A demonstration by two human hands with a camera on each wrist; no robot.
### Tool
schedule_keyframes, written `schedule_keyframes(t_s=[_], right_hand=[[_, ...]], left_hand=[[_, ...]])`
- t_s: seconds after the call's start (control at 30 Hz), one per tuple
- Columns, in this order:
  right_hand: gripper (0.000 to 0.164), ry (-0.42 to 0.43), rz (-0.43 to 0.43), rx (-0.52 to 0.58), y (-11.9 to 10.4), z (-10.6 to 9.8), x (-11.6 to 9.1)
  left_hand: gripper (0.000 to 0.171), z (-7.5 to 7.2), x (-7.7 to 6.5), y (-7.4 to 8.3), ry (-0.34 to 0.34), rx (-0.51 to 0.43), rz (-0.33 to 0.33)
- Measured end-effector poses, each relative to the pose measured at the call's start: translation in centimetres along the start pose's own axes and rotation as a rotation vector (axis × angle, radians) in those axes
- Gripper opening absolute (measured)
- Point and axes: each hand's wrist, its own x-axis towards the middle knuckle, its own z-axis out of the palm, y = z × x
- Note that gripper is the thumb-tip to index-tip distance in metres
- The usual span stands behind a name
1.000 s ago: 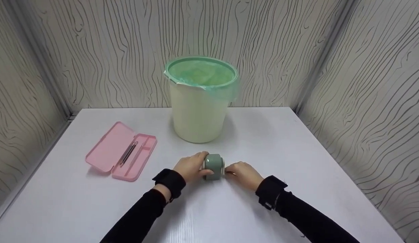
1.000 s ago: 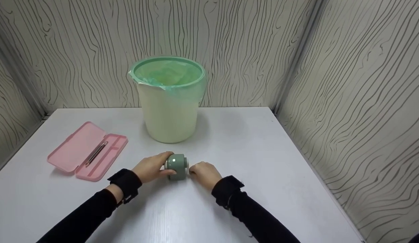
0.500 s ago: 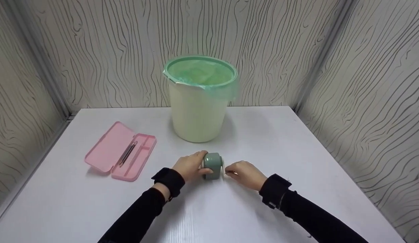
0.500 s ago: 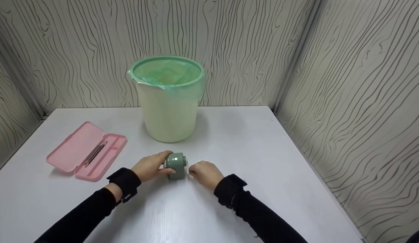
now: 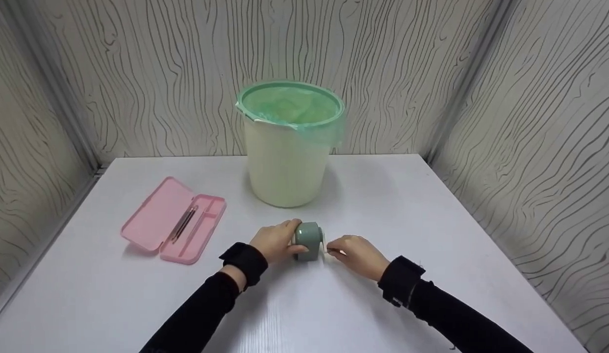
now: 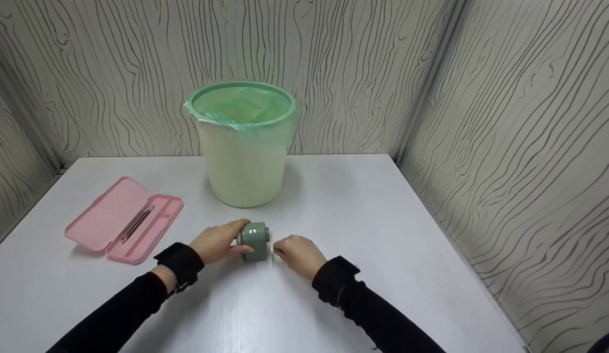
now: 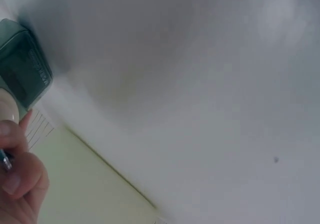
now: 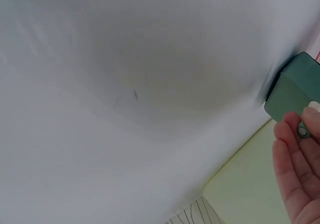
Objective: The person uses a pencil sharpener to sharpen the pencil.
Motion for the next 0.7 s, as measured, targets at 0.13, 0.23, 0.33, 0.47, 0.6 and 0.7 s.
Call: schedule_keyframes(t_s=[0.13,0.23,0.33,0.47,0.6,0.7], right_hand=[[0.007,0.031,-0.023,0.001,0.02,0.14,0.15],[0.007,0.05,-0.032,0.002,0.04,0.24,0.2],[0.008,0.067,-0.039,0.004,0.07,0.31,0.15],[0.008,0.069,-0.034,0.009,0.07,0.36,0.07],[0.009,0.052,-0.023,0.006,0.1,0.42,0.24],[0.009,0.036,-0.018,-0.002,0.12,0.6,0.29]], left_hand=[[0.064,-0.2,-0.07,-0.21,-0.011,0.019,-0.007],[0.065,-0.25,-0.06,-0.34,-0.02,0.008,-0.019],[0.064,-0.18,-0.06,-0.43,-0.018,0.002,-0.019],[0.065,-0.09,-0.08,-0.6,-0.017,0.012,-0.009],[0.065,-0.09,-0.15,-0.69,-0.003,0.02,0.003],[0.065,0.02,-0.25,-0.63,0.006,0.02,0.004]])
